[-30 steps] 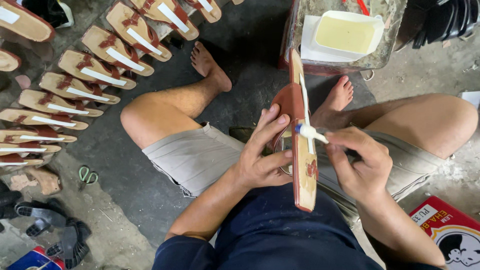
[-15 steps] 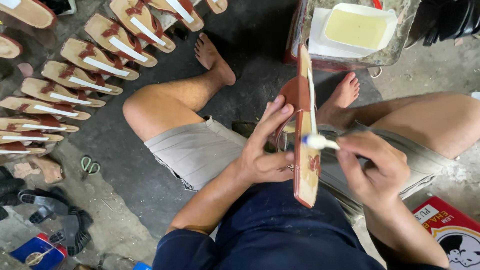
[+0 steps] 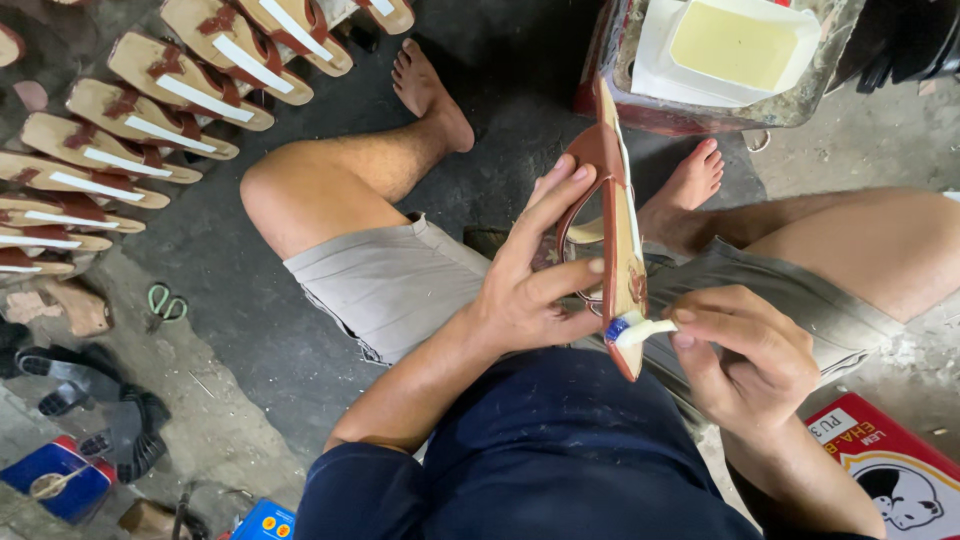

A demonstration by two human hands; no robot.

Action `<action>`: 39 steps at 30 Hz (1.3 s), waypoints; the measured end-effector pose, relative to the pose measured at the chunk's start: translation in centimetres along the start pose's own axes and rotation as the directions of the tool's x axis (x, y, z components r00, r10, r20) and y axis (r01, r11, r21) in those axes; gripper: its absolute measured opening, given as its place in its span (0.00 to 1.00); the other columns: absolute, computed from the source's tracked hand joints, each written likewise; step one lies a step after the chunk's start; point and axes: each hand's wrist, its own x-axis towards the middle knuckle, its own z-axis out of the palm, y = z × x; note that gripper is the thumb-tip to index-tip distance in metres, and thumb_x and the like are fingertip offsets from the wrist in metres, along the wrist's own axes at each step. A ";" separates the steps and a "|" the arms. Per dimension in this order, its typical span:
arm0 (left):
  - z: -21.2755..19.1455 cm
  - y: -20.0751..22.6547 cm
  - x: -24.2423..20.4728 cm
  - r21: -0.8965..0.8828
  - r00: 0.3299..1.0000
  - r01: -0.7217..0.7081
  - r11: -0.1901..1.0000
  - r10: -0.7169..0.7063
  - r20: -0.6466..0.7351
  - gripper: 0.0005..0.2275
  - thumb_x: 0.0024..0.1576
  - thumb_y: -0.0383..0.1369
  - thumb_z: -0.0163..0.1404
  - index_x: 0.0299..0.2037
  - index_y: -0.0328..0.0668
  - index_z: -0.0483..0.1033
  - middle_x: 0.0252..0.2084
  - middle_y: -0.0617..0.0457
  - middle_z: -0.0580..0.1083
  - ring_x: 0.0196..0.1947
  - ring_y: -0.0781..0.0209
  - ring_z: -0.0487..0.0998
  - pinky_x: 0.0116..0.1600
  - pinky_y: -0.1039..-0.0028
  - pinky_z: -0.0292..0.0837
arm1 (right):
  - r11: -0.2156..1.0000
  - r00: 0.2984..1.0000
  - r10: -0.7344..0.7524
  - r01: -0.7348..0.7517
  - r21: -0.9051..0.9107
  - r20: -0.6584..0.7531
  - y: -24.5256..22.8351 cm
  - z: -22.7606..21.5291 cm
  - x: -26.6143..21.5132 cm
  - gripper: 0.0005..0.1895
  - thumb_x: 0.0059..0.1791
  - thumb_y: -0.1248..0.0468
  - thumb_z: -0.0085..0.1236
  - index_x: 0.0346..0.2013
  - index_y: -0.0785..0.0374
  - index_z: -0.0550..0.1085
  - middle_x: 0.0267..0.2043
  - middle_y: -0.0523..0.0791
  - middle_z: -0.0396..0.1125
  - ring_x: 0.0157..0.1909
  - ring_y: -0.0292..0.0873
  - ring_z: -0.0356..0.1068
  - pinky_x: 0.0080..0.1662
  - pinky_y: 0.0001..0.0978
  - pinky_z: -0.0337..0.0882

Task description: The person sits on the floor and applies a yellowish substance to the edges of wooden sandals using a toothbrush. They repeatedly dip the brush into a container and spread the substance along the sole and strap areas of multiple sandals, placing each treated sandal into a row on the floor.

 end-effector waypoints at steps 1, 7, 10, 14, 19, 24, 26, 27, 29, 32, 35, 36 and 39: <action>0.0 0.1 0.1 -0.014 1.000 0.007 1.000 -0.007 -0.002 0.28 0.55 0.33 0.70 0.58 0.54 0.64 0.74 0.31 0.54 0.76 0.30 0.56 0.76 0.44 0.52 | 1.000 1.000 -0.006 0.006 0.004 0.000 0.0 0.0 0.0 0.07 0.50 0.75 0.60 0.42 0.67 0.74 0.38 0.52 0.72 0.34 0.41 0.74 0.36 0.25 0.72; -0.3 0.7 0.4 -0.179 0.998 0.060 0.982 -0.053 0.042 0.31 0.53 0.34 0.71 0.62 0.55 0.64 0.76 0.34 0.53 0.77 0.32 0.53 0.77 0.48 0.52 | 1.000 1.000 -0.023 0.023 0.012 -0.021 0.0 -0.3 0.7 0.08 0.51 0.76 0.60 0.44 0.67 0.74 0.38 0.53 0.73 0.35 0.42 0.75 0.38 0.26 0.73; -0.3 0.9 0.5 -0.244 0.995 0.051 0.969 -0.029 0.093 0.33 0.52 0.36 0.71 0.65 0.57 0.62 0.77 0.36 0.52 0.78 0.36 0.53 0.78 0.49 0.49 | 0.999 0.998 -0.046 0.045 -0.015 -0.051 0.1 -0.6 0.9 0.08 0.51 0.76 0.60 0.44 0.68 0.72 0.40 0.54 0.72 0.36 0.43 0.75 0.39 0.27 0.73; -0.5 1.2 0.5 -0.270 0.990 0.096 0.958 -0.063 0.129 0.34 0.54 0.35 0.70 0.67 0.58 0.61 0.76 0.37 0.53 0.79 0.38 0.54 0.79 0.53 0.51 | 0.998 0.998 -0.061 0.061 -0.015 0.001 0.4 -0.8 1.0 0.09 0.51 0.77 0.61 0.45 0.68 0.74 0.39 0.54 0.73 0.36 0.42 0.75 0.39 0.26 0.73; -1.0 1.6 0.3 -0.282 0.982 0.162 0.946 -0.126 0.139 0.36 0.53 0.37 0.70 0.68 0.56 0.60 0.76 0.37 0.54 0.76 0.39 0.56 0.78 0.57 0.55 | 0.999 0.998 -0.044 0.045 -0.026 0.036 0.0 -1.0 0.7 0.10 0.50 0.78 0.60 0.44 0.67 0.74 0.40 0.54 0.72 0.35 0.41 0.75 0.37 0.26 0.73; -1.1 1.7 0.4 -0.320 0.977 0.190 0.928 -0.147 0.155 0.37 0.54 0.38 0.70 0.69 0.57 0.58 0.76 0.37 0.55 0.75 0.41 0.59 0.75 0.60 0.61 | 0.996 0.995 -0.075 0.071 0.050 0.068 -0.4 -1.6 1.2 0.08 0.49 0.75 0.58 0.42 0.67 0.73 0.38 0.54 0.72 0.36 0.43 0.75 0.39 0.29 0.75; -1.1 1.8 0.5 -0.346 0.972 0.202 0.916 -0.143 0.188 0.36 0.54 0.39 0.70 0.69 0.57 0.59 0.76 0.36 0.55 0.74 0.41 0.60 0.73 0.62 0.63 | 0.999 0.999 -0.047 0.047 0.024 0.025 -0.4 -1.5 1.1 0.07 0.51 0.75 0.58 0.43 0.68 0.72 0.39 0.54 0.72 0.37 0.44 0.75 0.40 0.30 0.75; -1.0 1.8 0.5 -0.355 0.968 0.210 0.911 -0.143 0.207 0.36 0.54 0.39 0.70 0.69 0.57 0.59 0.76 0.36 0.55 0.74 0.42 0.60 0.72 0.63 0.65 | 0.999 0.999 -0.034 0.034 -0.023 -0.012 -0.4 -1.4 1.0 0.07 0.53 0.75 0.58 0.45 0.68 0.73 0.39 0.54 0.72 0.38 0.44 0.75 0.41 0.30 0.74; -1.0 2.0 0.6 -0.351 0.963 0.227 0.909 -0.155 0.221 0.35 0.54 0.39 0.70 0.68 0.55 0.59 0.75 0.35 0.56 0.74 0.43 0.61 0.70 0.64 0.67 | 0.997 0.999 -0.025 0.022 -0.074 -0.037 -0.3 -1.4 0.8 0.07 0.55 0.75 0.60 0.47 0.69 0.73 0.40 0.55 0.73 0.38 0.44 0.75 0.42 0.29 0.74; -1.2 2.6 0.8 -0.313 0.960 0.248 0.917 -0.191 0.202 0.35 0.54 0.40 0.70 0.67 0.51 0.59 0.73 0.37 0.61 0.73 0.44 0.63 0.70 0.64 0.67 | 0.997 0.999 -0.034 0.034 -0.068 -0.002 -0.2 -1.3 1.1 0.07 0.54 0.75 0.60 0.46 0.69 0.73 0.39 0.55 0.73 0.37 0.43 0.74 0.41 0.28 0.73; -1.4 3.3 0.8 -0.284 0.955 0.275 0.919 -0.228 0.188 0.36 0.53 0.40 0.70 0.67 0.47 0.59 0.71 0.41 0.64 0.73 0.47 0.64 0.71 0.63 0.66 | 0.999 0.999 -0.034 0.035 -0.028 0.024 -0.4 -1.2 1.1 0.08 0.53 0.75 0.59 0.45 0.68 0.73 0.38 0.54 0.73 0.36 0.42 0.74 0.40 0.27 0.73; -1.5 3.5 0.8 -0.273 0.953 0.283 0.919 -0.237 0.187 0.37 0.53 0.41 0.71 0.67 0.45 0.60 0.71 0.42 0.65 0.73 0.47 0.64 0.71 0.63 0.66 | 0.999 0.999 -0.036 0.036 -0.021 0.033 -0.4 -1.2 1.2 0.08 0.53 0.75 0.59 0.45 0.68 0.73 0.38 0.54 0.73 0.36 0.42 0.74 0.39 0.27 0.73; -1.4 3.8 0.9 -0.288 0.923 0.371 0.883 -0.318 0.215 0.39 0.51 0.42 0.70 0.69 0.43 0.60 0.71 0.42 0.65 0.70 0.51 0.70 0.65 0.66 0.73 | 0.996 0.996 -0.078 0.079 -0.030 0.044 -0.4 -1.5 1.4 0.08 0.51 0.76 0.59 0.44 0.68 0.72 0.39 0.54 0.72 0.37 0.43 0.74 0.38 0.28 0.73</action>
